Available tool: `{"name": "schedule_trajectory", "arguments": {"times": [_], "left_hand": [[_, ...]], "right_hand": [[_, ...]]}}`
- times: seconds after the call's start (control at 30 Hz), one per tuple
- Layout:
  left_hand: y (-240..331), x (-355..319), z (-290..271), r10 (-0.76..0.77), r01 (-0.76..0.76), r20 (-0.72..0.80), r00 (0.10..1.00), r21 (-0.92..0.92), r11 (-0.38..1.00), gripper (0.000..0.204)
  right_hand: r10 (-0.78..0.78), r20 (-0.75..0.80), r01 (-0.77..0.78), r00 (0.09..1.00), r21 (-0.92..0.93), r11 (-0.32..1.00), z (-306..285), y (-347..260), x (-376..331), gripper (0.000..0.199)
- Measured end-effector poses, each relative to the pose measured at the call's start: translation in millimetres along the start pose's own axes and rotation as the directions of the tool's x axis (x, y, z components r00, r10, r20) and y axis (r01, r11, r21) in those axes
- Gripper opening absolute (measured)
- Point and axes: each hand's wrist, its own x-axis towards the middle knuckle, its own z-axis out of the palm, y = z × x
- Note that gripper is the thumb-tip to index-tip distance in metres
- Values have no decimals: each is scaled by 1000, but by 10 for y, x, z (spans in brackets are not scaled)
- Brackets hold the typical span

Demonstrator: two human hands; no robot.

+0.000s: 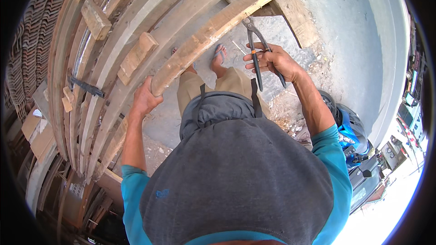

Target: The person pulls nails out of wooden planks using pincers, handling the planks one at a time.

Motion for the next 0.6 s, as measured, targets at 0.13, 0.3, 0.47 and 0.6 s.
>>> {"name": "schedule_trajectory", "arguments": {"times": [0.13,0.3,0.47,0.6], "left_hand": [[-6,-30,70,15,-12,-44,999,71,997,68],[-49,-34,120,47,-39,-82,996,95,995,70],[-69,-43,142,29,-17,-91,995,128,992,71],[-70,-20,94,48,-36,-92,995,125,991,72]], "right_hand": [[7,-67,-14,998,-98,995,34,-83,26,64],[52,-128,-77,990,-200,977,-132,-161,54,56],[88,-168,-106,982,-104,989,51,-172,77,25],[-144,-401,108,905,-110,988,497,451,392,23]]}}
